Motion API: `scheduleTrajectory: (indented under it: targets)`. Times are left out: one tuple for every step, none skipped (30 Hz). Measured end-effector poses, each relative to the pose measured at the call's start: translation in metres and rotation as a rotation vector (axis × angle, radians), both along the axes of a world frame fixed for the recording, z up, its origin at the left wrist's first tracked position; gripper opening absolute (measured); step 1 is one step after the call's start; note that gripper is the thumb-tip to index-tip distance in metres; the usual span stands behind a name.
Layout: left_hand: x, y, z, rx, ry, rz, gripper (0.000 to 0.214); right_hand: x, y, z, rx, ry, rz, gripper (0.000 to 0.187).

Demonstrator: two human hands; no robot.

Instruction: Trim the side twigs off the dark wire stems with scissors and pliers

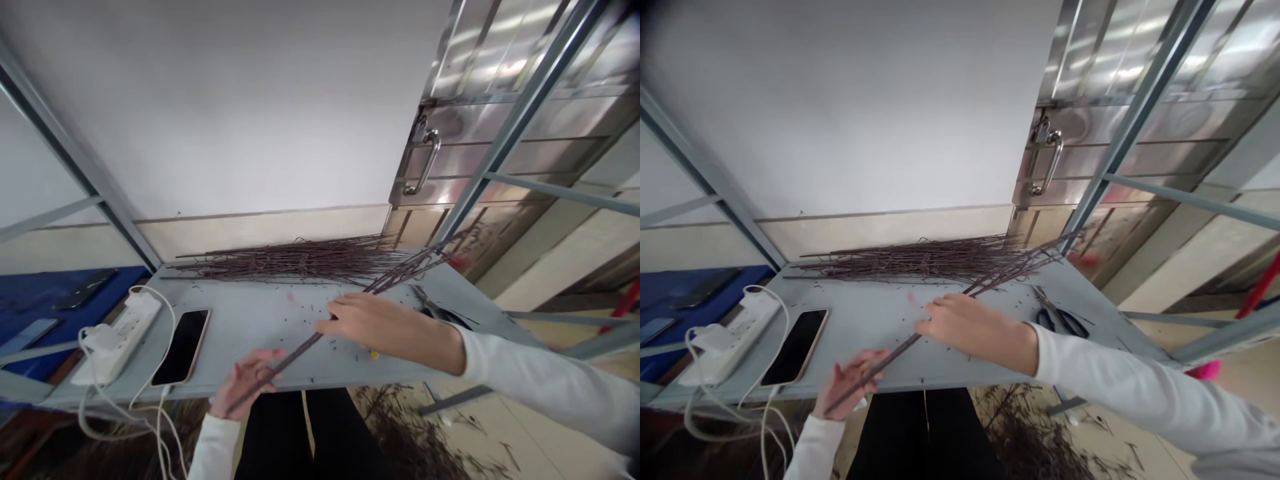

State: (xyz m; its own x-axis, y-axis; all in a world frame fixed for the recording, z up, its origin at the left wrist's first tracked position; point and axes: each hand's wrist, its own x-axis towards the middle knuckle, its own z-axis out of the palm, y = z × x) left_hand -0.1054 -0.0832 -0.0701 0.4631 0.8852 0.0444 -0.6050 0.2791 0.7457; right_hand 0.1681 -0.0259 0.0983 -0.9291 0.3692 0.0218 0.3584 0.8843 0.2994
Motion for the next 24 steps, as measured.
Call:
scheduleTrajectory:
  targets:
    - [0.003,-0.005,0.005,0.035,0.133,-0.100,0.053,0.001,-0.004,-0.002,-0.016,-0.012,0.018,0.024]
    - [0.008,-0.009,0.010,0.054,0.269,-0.213,0.057,0.001,-0.009,-0.006,-0.026,-0.015,0.034,0.022]
    - [0.016,-0.012,0.016,0.048,0.397,-0.313,0.054,0.000,-0.012,-0.011,-0.027,-0.011,0.053,0.018]
    - [0.025,-0.015,0.022,0.041,0.520,-0.364,0.050,-0.001,-0.016,-0.017,-0.020,-0.004,0.074,0.015]
    - [0.036,-0.018,0.027,0.033,0.603,-0.346,0.048,-0.003,-0.018,-0.023,-0.004,0.009,0.094,0.013]
    - [0.048,-0.020,0.030,0.010,0.648,-0.305,0.047,-0.005,-0.020,-0.030,0.015,0.026,0.113,0.011]
    - [0.059,-0.022,0.032,-0.005,0.698,-0.253,0.048,-0.008,-0.021,-0.036,0.034,0.046,0.135,0.011]
    - [0.069,-0.024,0.033,0.004,0.748,-0.193,0.049,-0.010,-0.021,-0.041,0.049,0.066,0.154,0.011]
    - [0.077,-0.026,0.032,0.038,0.778,-0.084,0.049,-0.012,-0.022,-0.046,0.057,0.089,0.166,0.010]
    - [0.083,-0.027,0.031,0.068,0.798,0.020,0.049,-0.013,-0.022,-0.049,0.058,0.119,0.173,0.010]
    - [0.086,-0.029,0.029,0.089,0.818,0.113,0.047,-0.013,-0.023,-0.051,0.056,0.162,0.176,0.011]
    - [0.087,-0.031,0.026,0.103,0.836,0.194,0.045,-0.013,-0.024,-0.052,0.049,0.222,0.166,0.012]
    - [0.087,-0.033,0.024,0.105,0.854,0.249,0.044,-0.012,-0.027,-0.053,0.036,0.301,0.134,0.016]
    - [0.085,-0.036,0.021,0.096,0.874,0.285,0.045,-0.011,-0.030,-0.054,0.017,0.396,0.078,0.022]
    - [0.083,-0.038,0.017,0.081,0.890,0.308,0.047,-0.010,-0.034,-0.056,-0.003,0.508,-0.003,0.028]
    - [0.080,-0.041,0.014,0.059,0.901,0.319,0.050,-0.010,-0.037,-0.059,-0.025,0.637,-0.115,0.033]
    - [0.078,-0.045,0.011,0.029,0.911,0.324,0.053,-0.010,-0.040,-0.064,-0.045,0.783,-0.251,0.036]
    - [0.076,-0.048,0.008,0.001,0.924,0.322,0.055,-0.011,-0.042,-0.071,-0.059,0.947,-0.394,0.038]
    - [0.074,-0.051,0.005,-0.020,0.940,0.317,0.056,-0.013,-0.042,-0.081,-0.069,1.124,-0.529,0.038]
    - [0.073,-0.055,0.002,-0.035,0.959,0.310,0.057,-0.015,-0.040,-0.091,-0.086,1.302,-0.655,0.039]
    - [0.073,-0.058,-0.002,-0.044,0.976,0.308,0.058,-0.018,-0.037,-0.103,-0.119,1.470,-0.766,0.039]
    - [0.072,-0.062,-0.005,-0.051,0.992,0.314,0.059,-0.020,-0.033,-0.115,-0.188,1.612,-0.860,0.042]
    - [0.072,-0.066,-0.009,-0.060,1.004,0.329,0.060,-0.022,-0.027,-0.127,-0.292,1.729,-0.944,0.048]
    - [0.072,-0.069,-0.013,-0.069,1.012,0.351,0.061,-0.023,-0.021,-0.137,-0.416,1.824,-1.017,0.055]
